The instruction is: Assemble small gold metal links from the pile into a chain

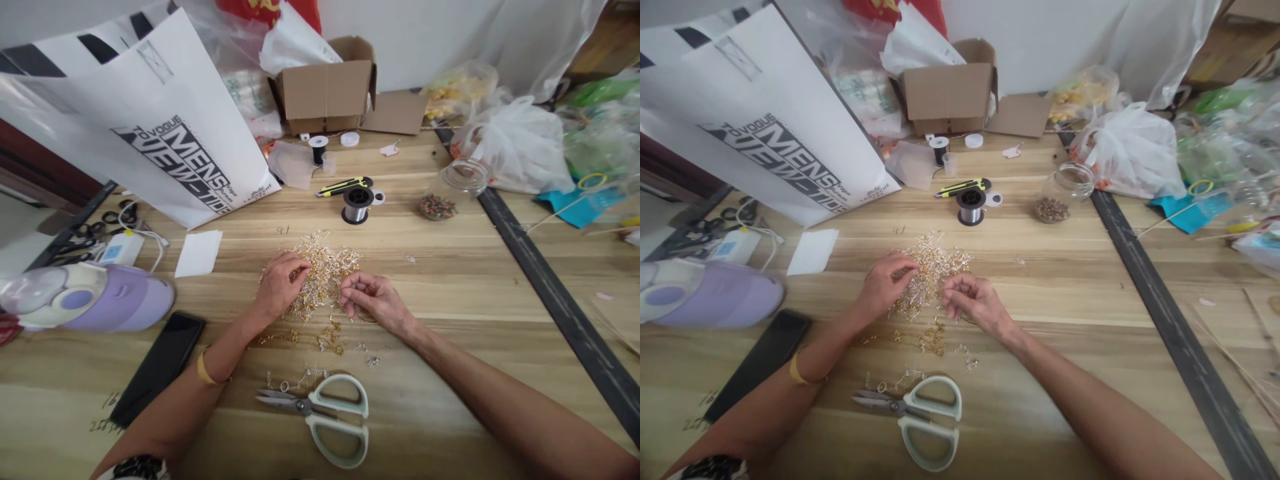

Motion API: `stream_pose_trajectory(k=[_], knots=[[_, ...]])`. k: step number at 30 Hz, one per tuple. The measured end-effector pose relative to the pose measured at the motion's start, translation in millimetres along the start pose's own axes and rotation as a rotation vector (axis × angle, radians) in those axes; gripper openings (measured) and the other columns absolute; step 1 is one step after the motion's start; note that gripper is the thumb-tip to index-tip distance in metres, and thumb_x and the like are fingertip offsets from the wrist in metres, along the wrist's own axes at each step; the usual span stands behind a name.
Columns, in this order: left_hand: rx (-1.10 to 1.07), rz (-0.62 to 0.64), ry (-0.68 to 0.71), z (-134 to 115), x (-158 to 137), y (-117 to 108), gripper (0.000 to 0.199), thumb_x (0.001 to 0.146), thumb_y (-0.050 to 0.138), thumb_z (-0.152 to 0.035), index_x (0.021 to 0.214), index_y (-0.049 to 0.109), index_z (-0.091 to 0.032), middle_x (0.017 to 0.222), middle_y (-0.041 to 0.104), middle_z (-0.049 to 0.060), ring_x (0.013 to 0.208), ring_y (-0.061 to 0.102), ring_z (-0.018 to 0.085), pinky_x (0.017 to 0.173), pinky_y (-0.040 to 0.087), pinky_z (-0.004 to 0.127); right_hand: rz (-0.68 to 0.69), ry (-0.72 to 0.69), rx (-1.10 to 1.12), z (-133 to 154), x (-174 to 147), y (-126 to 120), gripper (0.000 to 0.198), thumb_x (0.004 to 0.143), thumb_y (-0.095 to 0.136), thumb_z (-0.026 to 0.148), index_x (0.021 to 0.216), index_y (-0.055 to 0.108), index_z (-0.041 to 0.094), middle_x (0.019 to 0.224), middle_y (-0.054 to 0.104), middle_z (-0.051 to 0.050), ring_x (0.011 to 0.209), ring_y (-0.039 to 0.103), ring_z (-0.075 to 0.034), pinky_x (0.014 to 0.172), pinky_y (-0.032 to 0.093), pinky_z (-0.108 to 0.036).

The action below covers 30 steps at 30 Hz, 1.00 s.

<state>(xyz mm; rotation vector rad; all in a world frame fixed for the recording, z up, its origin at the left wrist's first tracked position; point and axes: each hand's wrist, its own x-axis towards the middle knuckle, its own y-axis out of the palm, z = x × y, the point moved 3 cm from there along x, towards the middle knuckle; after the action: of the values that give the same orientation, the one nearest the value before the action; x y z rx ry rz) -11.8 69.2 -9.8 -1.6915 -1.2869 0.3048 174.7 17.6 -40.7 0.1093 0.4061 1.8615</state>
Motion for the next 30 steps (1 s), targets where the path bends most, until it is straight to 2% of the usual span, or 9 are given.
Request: stream_pose_trajectory(k=[7, 11, 16, 27, 30], knots=[[0.113, 0.151, 0.078, -8, -1, 4, 0.011, 0.084, 0.059, -0.018, 0.090, 0.067, -0.018, 0.090, 0.063, 0.004, 0.089, 0.054, 0.019, 0.088, 0.042, 0.036, 0.006, -0.017, -0.010, 0, 0, 1, 0.022, 0.078, 0.068, 0.034, 0.083, 0.059, 0.015, 0.067, 0.065, 0.000, 0.048, 0.058, -0.008, 0.046, 0.047, -0.021], [0.146, 0.199, 0.095, -8, -1, 4, 0.008, 0.084, 0.058, -0.017, 0.083, 0.066, -0.017, 0.088, 0.061, 0.004, 0.089, 0.051, 0.019, 0.087, 0.040, 0.036, 0.007, -0.017, -0.036, 3, 0, 2, 0.023, 0.077, 0.068, 0.036, 0.081, 0.058, 0.016, 0.067, 0.064, 0.000, 0.047, 0.056, -0.008, 0.045, 0.045, -0.021], [0.069, 0.274, 0.173, -7, -2, 1, 0.008, 0.083, 0.058, -0.014, 0.079, 0.066, -0.017, 0.084, 0.062, 0.003, 0.088, 0.050, 0.019, 0.083, 0.041, 0.033, 0.019, -0.024, -0.076, 6, -1, 2, 0.024, 0.078, 0.067, 0.037, 0.081, 0.057, 0.015, 0.066, 0.063, 0.000, 0.047, 0.055, -0.008, 0.045, 0.044, -0.021], [-0.051, 0.336, 0.146, 1, -1, -8, 0.014, 0.079, 0.057, -0.007, 0.076, 0.066, -0.017, 0.078, 0.066, 0.003, 0.085, 0.054, 0.018, 0.080, 0.042, 0.032, 0.041, -0.013, -0.093, 3, -1, 1, 0.022, 0.081, 0.065, 0.036, 0.082, 0.057, 0.015, 0.070, 0.064, -0.001, 0.048, 0.055, -0.007, 0.046, 0.045, -0.020], [-0.047, 0.288, 0.097, 2, 1, -9, 0.012, 0.079, 0.059, -0.008, 0.077, 0.066, -0.017, 0.078, 0.067, 0.002, 0.083, 0.055, 0.018, 0.080, 0.043, 0.032, 0.043, -0.011, -0.081, 2, -1, 1, 0.021, 0.081, 0.065, 0.035, 0.083, 0.058, 0.015, 0.069, 0.063, 0.000, 0.048, 0.054, -0.007, 0.047, 0.045, -0.021]])
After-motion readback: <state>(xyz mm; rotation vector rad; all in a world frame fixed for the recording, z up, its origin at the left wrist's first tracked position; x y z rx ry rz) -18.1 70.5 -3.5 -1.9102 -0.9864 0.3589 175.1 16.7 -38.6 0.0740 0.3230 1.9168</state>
